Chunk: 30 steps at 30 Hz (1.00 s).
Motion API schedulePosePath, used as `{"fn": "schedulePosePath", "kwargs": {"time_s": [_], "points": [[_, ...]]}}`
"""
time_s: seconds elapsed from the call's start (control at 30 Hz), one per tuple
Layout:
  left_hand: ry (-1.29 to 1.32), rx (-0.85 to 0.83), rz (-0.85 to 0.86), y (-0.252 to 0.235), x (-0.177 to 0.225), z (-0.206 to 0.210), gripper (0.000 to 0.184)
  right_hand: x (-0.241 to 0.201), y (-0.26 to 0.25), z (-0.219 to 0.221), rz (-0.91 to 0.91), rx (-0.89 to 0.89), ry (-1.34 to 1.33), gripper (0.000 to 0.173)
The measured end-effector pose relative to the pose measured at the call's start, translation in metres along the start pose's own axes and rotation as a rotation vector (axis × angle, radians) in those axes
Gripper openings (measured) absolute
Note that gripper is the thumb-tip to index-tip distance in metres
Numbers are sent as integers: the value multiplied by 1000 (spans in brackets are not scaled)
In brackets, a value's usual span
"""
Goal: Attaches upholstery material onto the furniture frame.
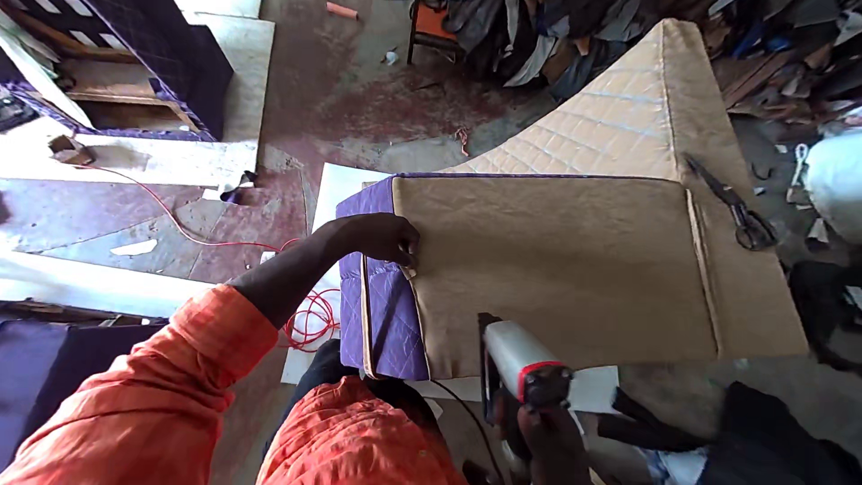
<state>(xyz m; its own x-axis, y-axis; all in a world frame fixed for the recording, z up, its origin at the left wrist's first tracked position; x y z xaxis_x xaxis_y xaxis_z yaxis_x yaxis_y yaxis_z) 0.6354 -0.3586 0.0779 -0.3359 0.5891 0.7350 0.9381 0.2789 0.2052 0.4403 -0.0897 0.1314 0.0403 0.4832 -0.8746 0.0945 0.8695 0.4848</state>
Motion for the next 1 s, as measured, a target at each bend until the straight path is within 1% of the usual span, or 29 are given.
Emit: {"fn": "schedulePosePath", "kwargs": {"time_s": [0.07, 0.13, 0.17, 0.23, 0.37, 0.53, 0.63, 0.7, 0.8, 1.0], "points": [[-47, -10, -13, -1, 4, -4, 23, -8, -6, 23, -8, -69, 63, 67], [-57, 4, 19, -2, 2, -3, 24, -10, -16, 44, 20, -154, -8, 78], [-49, 13, 28, -2, 0, -2, 25, -10, -22, 53, 44, -164, -47, 78], [-28, 29, 39, 0, -6, -2, 24, -12, -33, 67, 89, -117, -78, 75], [-17, 34, 83, -1, -12, -1, 24, -25, -51, 83, 139, -28, -24, 68], [-3, -21, 127, -3, -6, -8, 20, -37, -66, 90, 247, 67, 82, 70], [-1, -47, 174, -6, -6, -9, 20, -39, -68, 91, 299, 101, 73, 70], [5, -64, 204, -8, -8, -7, 21, -39, -70, 92, 325, 115, 64, 73], [19, -86, 222, -10, -10, -7, 20, -39, -76, 94, 336, 98, 42, 72], [30, -81, 229, -10, -10, -6, 21, -44, -81, 101, 352, 132, 134, 74]]}}
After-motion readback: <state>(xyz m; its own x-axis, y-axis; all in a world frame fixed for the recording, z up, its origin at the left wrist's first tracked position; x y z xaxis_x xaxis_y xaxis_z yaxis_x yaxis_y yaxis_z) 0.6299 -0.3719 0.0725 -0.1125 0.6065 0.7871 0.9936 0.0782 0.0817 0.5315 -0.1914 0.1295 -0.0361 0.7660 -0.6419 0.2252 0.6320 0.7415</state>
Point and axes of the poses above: each hand's wrist, its own y-axis away from the middle knuckle, its own z-axis out of the palm, x = y × z, the point moved 8 cm from there along -y, towards the middle knuckle, and after that the axes turned 15 degrees about z, right-handed, at the moved point
